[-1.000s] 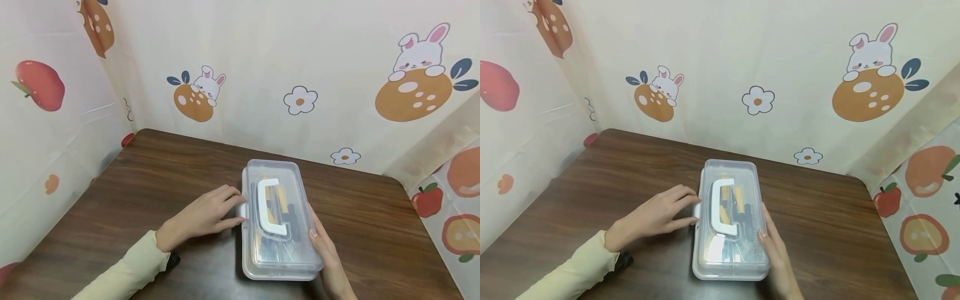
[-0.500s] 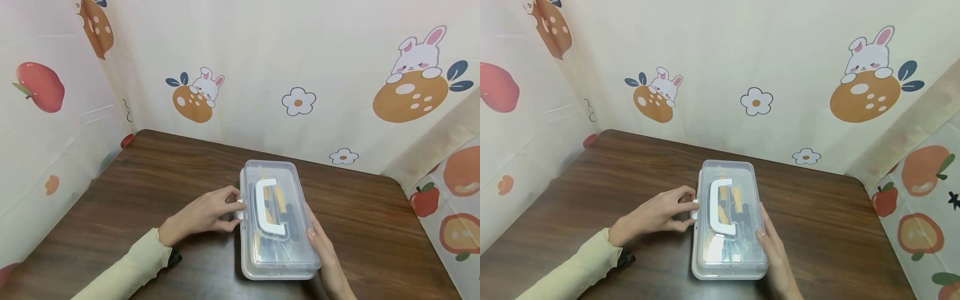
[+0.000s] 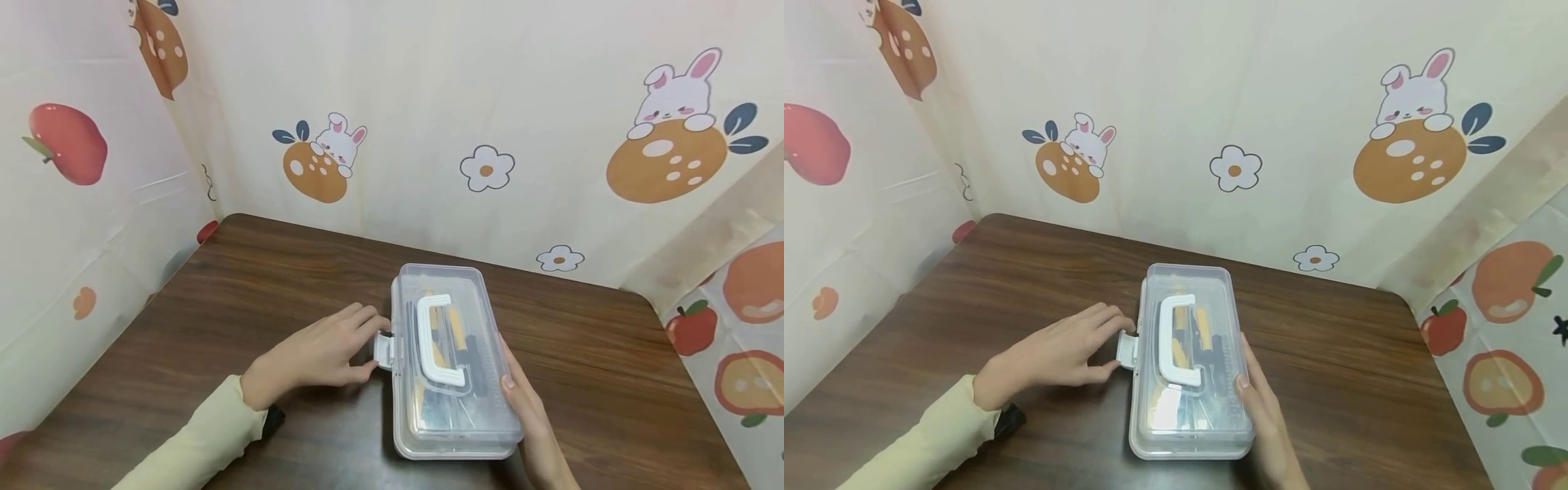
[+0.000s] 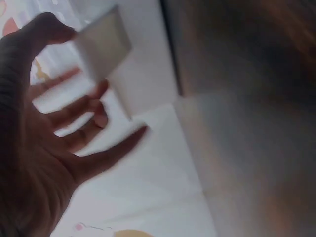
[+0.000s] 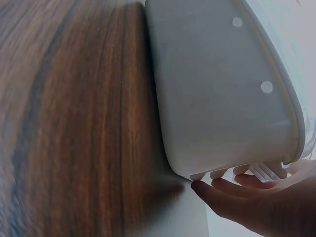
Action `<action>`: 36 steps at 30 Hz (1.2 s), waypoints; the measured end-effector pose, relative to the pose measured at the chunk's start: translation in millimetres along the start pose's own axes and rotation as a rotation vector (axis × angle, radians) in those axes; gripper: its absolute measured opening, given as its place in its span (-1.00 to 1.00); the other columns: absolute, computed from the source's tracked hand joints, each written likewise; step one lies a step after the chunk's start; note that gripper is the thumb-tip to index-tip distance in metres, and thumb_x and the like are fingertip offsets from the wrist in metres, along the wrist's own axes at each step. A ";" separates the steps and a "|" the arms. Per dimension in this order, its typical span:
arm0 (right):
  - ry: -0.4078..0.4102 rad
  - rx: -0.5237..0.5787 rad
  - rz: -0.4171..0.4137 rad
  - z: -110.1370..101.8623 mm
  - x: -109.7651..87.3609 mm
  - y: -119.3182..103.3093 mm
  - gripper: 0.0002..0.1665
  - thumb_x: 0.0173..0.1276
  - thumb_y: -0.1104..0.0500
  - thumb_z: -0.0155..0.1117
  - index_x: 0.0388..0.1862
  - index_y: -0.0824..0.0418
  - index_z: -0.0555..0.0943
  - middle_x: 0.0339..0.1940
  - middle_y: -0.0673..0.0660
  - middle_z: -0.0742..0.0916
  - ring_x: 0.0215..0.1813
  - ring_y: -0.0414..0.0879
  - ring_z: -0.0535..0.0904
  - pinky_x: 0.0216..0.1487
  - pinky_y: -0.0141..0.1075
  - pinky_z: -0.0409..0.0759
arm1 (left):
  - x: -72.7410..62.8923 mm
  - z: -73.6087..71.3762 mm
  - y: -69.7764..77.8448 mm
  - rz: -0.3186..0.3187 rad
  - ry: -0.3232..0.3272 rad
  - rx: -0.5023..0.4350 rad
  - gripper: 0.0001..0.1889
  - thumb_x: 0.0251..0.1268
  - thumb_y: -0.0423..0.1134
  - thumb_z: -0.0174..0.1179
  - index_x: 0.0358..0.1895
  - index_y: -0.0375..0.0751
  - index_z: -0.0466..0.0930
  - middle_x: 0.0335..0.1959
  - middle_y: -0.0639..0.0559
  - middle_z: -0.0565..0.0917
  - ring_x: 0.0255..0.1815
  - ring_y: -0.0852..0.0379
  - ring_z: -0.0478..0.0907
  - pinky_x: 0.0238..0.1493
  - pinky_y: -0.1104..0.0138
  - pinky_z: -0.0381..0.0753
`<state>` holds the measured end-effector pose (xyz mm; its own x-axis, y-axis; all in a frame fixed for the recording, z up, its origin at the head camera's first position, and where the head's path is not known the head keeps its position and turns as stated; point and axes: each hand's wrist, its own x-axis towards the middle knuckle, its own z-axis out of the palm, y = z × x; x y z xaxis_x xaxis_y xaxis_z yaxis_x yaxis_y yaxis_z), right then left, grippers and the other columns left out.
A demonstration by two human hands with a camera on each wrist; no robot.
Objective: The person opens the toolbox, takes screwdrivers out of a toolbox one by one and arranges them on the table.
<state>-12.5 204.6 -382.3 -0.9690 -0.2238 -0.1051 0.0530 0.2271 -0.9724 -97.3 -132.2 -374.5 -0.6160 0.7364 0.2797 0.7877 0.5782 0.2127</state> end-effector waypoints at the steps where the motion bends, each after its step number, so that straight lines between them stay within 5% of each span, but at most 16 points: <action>1: 0.003 -0.009 0.003 0.0 -0.2 0.0 -0.36 0.72 -0.08 -0.40 0.70 -0.44 -0.08 0.75 -0.27 0.04 0.75 -0.10 -0.07 0.60 0.22 0.03 | 0.4 -1.8 2.9 -0.017 -0.014 0.020 -0.48 0.26 -0.10 0.32 0.28 -0.12 0.53 0.05 0.08 0.60 0.02 0.16 0.49 0.06 0.32 0.61; 5: 0.005 -0.003 -0.003 0.7 -0.4 0.4 -0.36 0.72 -0.08 -0.40 0.70 -0.45 -0.07 0.75 -0.26 0.04 0.74 -0.09 -0.06 0.58 0.31 0.00 | 0.4 -4.5 14.2 -0.080 -0.060 0.101 -0.51 0.29 -0.11 0.28 0.24 -0.24 0.55 0.08 -0.01 0.59 0.10 0.01 0.48 0.26 0.05 0.60; 10: -0.004 0.030 -0.016 1.1 -0.6 1.6 -0.35 0.72 -0.08 -0.39 0.70 -0.43 -0.07 0.76 -0.24 0.02 0.75 -0.01 -0.12 0.53 0.48 -0.16 | -4.4 -2.4 24.6 -0.145 -0.128 0.207 -0.66 0.28 -0.16 0.30 0.04 -0.28 0.63 0.07 -0.15 0.57 0.16 -0.16 0.47 0.26 -0.42 0.47; 15: -0.004 0.028 -0.018 1.0 -0.7 2.8 -0.36 0.73 -0.08 -0.40 0.70 -0.43 -0.07 0.76 -0.24 0.02 0.76 0.01 -0.13 0.53 0.47 -0.16 | -6.0 4.3 24.8 -0.211 -0.162 0.160 -0.66 0.23 -0.17 0.37 0.01 -0.23 0.61 0.30 -0.30 0.49 0.50 -0.37 0.32 0.27 -0.56 0.32; 21: 0.002 -0.002 -0.013 0.2 -1.0 3.8 -0.36 0.73 -0.09 -0.40 0.70 -0.44 -0.07 0.75 -0.25 0.04 0.75 -0.08 -0.07 0.62 0.23 0.02 | -5.4 8.7 23.0 -0.311 -0.246 0.046 -0.53 0.32 -0.08 0.33 0.23 -0.14 0.52 0.68 -0.40 0.04 0.73 -0.43 -0.17 0.35 -0.63 0.08; 27: -0.010 -0.003 -0.009 -2.7 0.1 4.5 -0.36 0.73 -0.08 -0.40 0.71 -0.43 -0.08 0.75 -0.25 0.03 0.75 -0.09 -0.08 0.51 -0.41 0.19 | -4.0 14.7 19.7 -0.387 -0.349 -0.009 -0.31 0.49 0.06 0.19 0.60 -0.04 0.30 0.75 -0.27 -0.24 0.76 -0.33 -0.30 0.43 -0.60 -0.08; 29: -0.015 0.004 -0.018 -2.5 0.1 4.4 -0.36 0.73 -0.08 -0.40 0.71 -0.41 -0.08 0.76 -0.24 0.02 0.76 -0.06 -0.11 0.60 -0.27 0.16 | -4.0 19.1 17.8 -0.408 -0.377 -0.023 -0.29 0.53 0.11 0.14 0.64 0.01 0.22 0.76 -0.24 -0.26 0.76 -0.31 -0.32 0.45 -0.59 -0.11; 33: -0.021 0.022 -0.028 -1.6 0.5 3.0 -0.35 0.73 -0.07 -0.40 0.71 -0.41 -0.08 0.76 -0.22 0.01 0.76 0.04 -0.15 0.56 0.43 -0.11 | -4.6 26.4 14.5 -0.434 -0.409 -0.059 -0.28 0.58 0.17 0.06 0.68 0.10 0.11 0.76 -0.23 -0.26 0.77 -0.30 -0.34 0.47 -0.57 -0.14; 34: -0.020 0.030 -0.026 -1.4 0.6 2.6 -0.35 0.73 -0.08 -0.40 0.71 -0.41 -0.08 0.76 -0.21 0.01 0.76 0.04 -0.16 0.54 0.48 -0.16 | -4.7 27.5 14.0 -0.442 -0.416 -0.072 -0.27 0.58 0.18 0.05 0.69 0.13 0.09 0.76 -0.23 -0.26 0.77 -0.30 -0.34 0.47 -0.57 -0.15; 36: -0.022 0.021 -0.020 -2.5 1.2 2.8 -0.35 0.73 -0.08 -0.41 0.71 -0.41 -0.09 0.76 -0.21 0.00 0.76 0.03 -0.16 0.65 0.21 -0.03 | -4.3 29.4 13.3 -0.461 -0.431 -0.102 -0.27 0.59 0.20 0.03 0.70 0.18 0.05 0.76 -0.23 -0.27 0.76 -0.30 -0.35 0.48 -0.57 -0.18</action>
<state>-14.1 207.4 -384.7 -0.9643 -0.2489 -0.0898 0.0388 0.2025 -0.9785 -84.3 -117.4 -400.4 -0.8219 0.5072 -0.2591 0.4244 0.8488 0.3154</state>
